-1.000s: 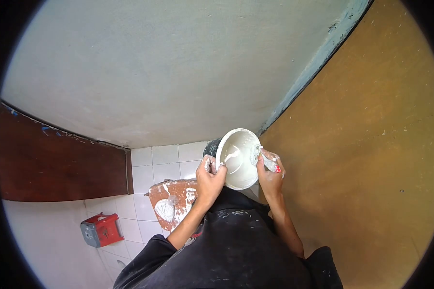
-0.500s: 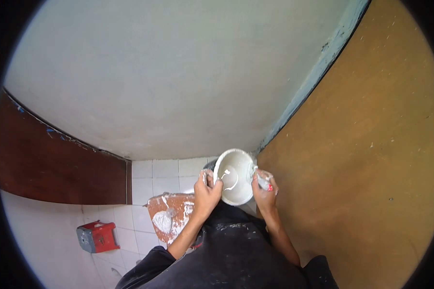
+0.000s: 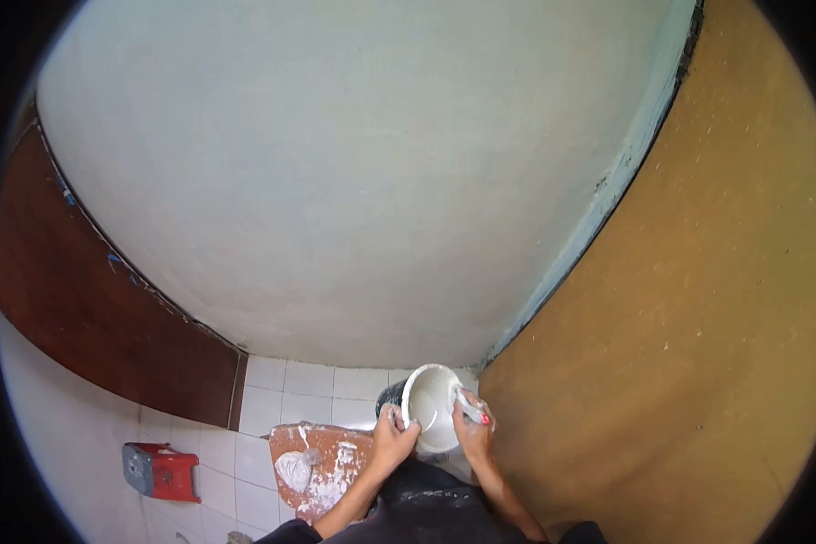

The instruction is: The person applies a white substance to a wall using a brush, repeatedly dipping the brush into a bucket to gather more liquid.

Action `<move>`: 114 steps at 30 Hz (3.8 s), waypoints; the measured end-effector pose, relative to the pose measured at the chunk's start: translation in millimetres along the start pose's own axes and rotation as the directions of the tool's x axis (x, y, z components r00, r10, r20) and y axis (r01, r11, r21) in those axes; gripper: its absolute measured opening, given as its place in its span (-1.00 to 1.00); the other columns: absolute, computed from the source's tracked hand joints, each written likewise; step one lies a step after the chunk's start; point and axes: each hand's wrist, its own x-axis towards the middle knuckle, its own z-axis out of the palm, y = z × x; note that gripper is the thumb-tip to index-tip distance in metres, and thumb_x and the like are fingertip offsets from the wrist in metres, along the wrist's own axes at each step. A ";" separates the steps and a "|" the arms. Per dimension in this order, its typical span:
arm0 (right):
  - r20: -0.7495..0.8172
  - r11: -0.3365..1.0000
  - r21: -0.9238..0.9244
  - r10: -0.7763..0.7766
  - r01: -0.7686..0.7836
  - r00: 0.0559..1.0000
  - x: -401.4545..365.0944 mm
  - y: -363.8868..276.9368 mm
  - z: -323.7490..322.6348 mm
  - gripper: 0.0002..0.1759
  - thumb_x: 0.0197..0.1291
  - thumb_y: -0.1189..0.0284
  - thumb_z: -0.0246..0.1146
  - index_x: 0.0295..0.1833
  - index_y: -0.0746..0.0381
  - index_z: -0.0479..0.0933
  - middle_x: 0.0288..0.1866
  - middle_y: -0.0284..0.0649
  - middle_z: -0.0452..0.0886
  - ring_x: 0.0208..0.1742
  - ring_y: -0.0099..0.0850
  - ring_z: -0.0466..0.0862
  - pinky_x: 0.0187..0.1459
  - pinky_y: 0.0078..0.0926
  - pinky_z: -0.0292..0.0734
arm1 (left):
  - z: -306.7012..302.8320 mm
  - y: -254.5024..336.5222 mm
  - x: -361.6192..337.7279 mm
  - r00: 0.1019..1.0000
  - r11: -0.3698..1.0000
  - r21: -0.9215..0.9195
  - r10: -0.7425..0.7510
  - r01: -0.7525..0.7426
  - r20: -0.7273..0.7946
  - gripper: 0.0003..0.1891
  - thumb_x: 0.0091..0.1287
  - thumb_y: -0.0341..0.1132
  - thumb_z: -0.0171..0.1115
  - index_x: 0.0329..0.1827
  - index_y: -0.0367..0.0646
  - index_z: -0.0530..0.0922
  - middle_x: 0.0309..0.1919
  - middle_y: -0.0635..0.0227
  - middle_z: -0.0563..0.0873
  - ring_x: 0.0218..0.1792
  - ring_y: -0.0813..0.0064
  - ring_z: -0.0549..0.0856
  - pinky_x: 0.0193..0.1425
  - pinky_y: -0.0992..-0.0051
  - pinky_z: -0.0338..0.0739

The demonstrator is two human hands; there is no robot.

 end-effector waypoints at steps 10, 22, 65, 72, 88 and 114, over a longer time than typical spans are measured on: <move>-0.154 0.995 0.101 0.036 -0.021 0.987 -18.6 14.5 -12.9 -0.69 0.23 0.51 0.33 0.08 0.38 0.66 -0.07 0.04 0.76 -0.04 -0.10 0.77 0.03 -0.22 0.65 | -0.3 6.4 -23.7 0.963 0.939 -0.215 -0.267 0.268 0.037 -0.71 0.17 -0.42 0.37 -0.30 -0.16 0.34 -0.44 0.47 0.41 -0.44 0.64 0.41 -0.42 0.54 0.37; -0.298 0.775 0.624 0.356 -0.101 0.886 39.8 18.5 -4.2 -0.65 0.41 0.62 0.25 0.26 0.42 0.45 0.18 -0.11 0.58 0.13 -0.36 0.64 0.20 -0.40 0.59 | -32.7 30.3 -6.0 0.948 0.877 -0.360 -0.302 0.317 0.097 -0.74 0.22 -0.48 0.33 -0.19 -0.17 0.38 -0.41 0.47 0.45 -0.46 0.63 0.47 -0.50 0.55 0.41; 0.218 -0.010 -0.694 -0.956 0.720 0.197 390.3 -405.1 -84.8 -0.49 0.01 0.55 0.46 0.16 0.08 0.70 -0.08 -0.19 0.76 -0.11 -0.26 0.75 -0.06 -0.31 0.72 | -130.6 -133.4 68.3 0.959 0.982 -0.186 -0.069 0.018 -0.274 -0.59 0.31 -0.36 0.32 0.19 -0.29 0.50 -0.23 0.28 0.65 -0.28 0.46 0.64 -0.31 0.47 0.58; 0.271 0.060 -0.578 -0.927 0.814 0.261 414.1 -407.9 -92.3 -0.44 0.12 0.49 0.40 0.29 -0.07 0.66 -0.02 -0.18 0.74 -0.03 -0.16 0.69 0.08 -0.17 0.63 | -152.7 -106.8 65.4 0.978 0.965 -0.238 -0.144 0.105 -0.152 -0.62 0.34 -0.38 0.29 0.18 -0.31 0.50 -0.25 0.29 0.65 -0.33 0.49 0.64 -0.33 0.48 0.59; 0.318 0.100 -0.447 -0.911 0.889 0.262 335.3 -279.9 -4.3 -0.38 0.03 0.50 0.41 0.30 0.06 0.64 -0.01 -0.20 0.76 -0.18 -0.21 0.71 -0.13 -0.28 0.69 | -166.2 -51.6 43.1 0.957 0.892 -0.385 -0.283 0.239 -0.062 -0.56 0.38 -0.41 0.25 0.28 -0.34 0.42 -0.11 0.17 0.65 -0.27 0.44 0.68 -0.32 0.46 0.63; -0.061 0.281 -0.594 -0.950 0.754 0.306 360.7 -347.7 -22.8 -0.30 -0.01 0.58 0.39 0.36 0.00 0.61 0.03 -0.18 0.74 -0.11 -0.16 0.63 -0.12 -0.28 0.64 | -189.6 -3.8 20.7 0.916 0.825 -0.510 -0.367 0.241 -0.160 -0.79 0.19 -0.55 0.16 -0.13 -0.19 0.41 -0.33 0.40 0.54 -0.45 0.60 0.63 -0.57 0.56 0.69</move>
